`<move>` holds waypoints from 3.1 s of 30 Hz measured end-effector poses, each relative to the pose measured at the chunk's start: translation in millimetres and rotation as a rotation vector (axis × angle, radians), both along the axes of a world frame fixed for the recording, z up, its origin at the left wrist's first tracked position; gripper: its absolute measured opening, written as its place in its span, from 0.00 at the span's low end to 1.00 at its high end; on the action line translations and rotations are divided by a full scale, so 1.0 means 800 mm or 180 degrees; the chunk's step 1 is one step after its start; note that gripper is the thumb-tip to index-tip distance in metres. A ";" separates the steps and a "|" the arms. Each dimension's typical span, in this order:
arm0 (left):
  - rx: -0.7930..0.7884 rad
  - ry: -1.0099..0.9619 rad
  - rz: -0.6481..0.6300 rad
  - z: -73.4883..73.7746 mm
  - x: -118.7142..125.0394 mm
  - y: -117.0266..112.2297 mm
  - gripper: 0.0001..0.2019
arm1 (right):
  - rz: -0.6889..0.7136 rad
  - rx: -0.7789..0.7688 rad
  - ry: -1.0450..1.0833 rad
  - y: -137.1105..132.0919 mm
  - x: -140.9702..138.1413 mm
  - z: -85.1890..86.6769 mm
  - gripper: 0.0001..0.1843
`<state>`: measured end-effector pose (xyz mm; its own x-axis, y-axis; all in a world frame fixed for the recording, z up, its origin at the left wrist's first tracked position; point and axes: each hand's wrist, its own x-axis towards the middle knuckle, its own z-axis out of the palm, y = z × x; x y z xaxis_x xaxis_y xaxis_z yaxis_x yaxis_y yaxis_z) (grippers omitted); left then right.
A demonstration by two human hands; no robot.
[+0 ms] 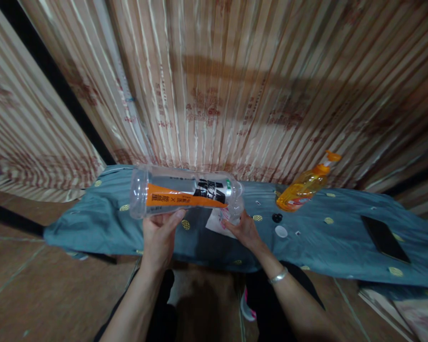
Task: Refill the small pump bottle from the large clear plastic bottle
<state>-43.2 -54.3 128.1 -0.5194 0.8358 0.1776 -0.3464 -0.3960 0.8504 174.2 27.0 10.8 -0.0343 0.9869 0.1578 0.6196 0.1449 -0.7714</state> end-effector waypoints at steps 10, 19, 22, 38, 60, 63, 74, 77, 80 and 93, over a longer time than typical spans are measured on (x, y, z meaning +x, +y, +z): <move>0.0035 0.0019 -0.0070 -0.001 -0.002 -0.001 0.33 | 0.0102 0.0174 0.0230 0.004 0.002 -0.015 0.29; -0.0052 -0.0013 -0.0049 0.003 -0.002 -0.003 0.36 | 0.0124 0.0067 0.0168 0.005 0.004 -0.013 0.30; -0.0039 -0.0015 -0.0096 0.003 -0.002 -0.003 0.37 | 0.0076 -0.0025 0.0100 0.004 0.002 -0.007 0.31; -0.0082 0.0073 -0.0076 0.006 -0.005 -0.004 0.36 | 0.0105 -0.0006 0.0068 0.003 0.002 -0.003 0.29; -0.0131 0.0025 -0.0099 0.009 -0.010 -0.003 0.40 | 0.0049 0.0070 0.0241 0.002 0.002 -0.004 0.28; -0.0098 0.0007 -0.0103 0.009 -0.011 -0.001 0.38 | 0.0078 0.0114 0.0218 0.002 0.003 -0.005 0.27; -0.0050 0.0019 -0.0177 0.013 -0.009 0.008 0.28 | 0.0099 -0.0036 0.0063 0.001 0.003 0.005 0.26; -0.0071 -0.0020 -0.0195 0.012 -0.011 0.010 0.27 | 0.0043 -0.0087 0.0065 0.000 0.000 0.006 0.27; -0.0087 0.0039 -0.0213 0.010 -0.012 0.012 0.26 | -0.0014 -0.0084 0.0032 0.000 -0.001 0.005 0.27; -0.0111 0.0060 -0.0198 0.007 -0.012 0.012 0.25 | 0.0097 0.0035 0.0157 0.001 0.004 -0.001 0.28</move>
<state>-52.7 -45.0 133.8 -0.4632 0.8722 0.1570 -0.3532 -0.3442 0.8699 177.1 27.6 10.2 -0.0562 0.9837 0.1708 0.5760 0.1717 -0.7992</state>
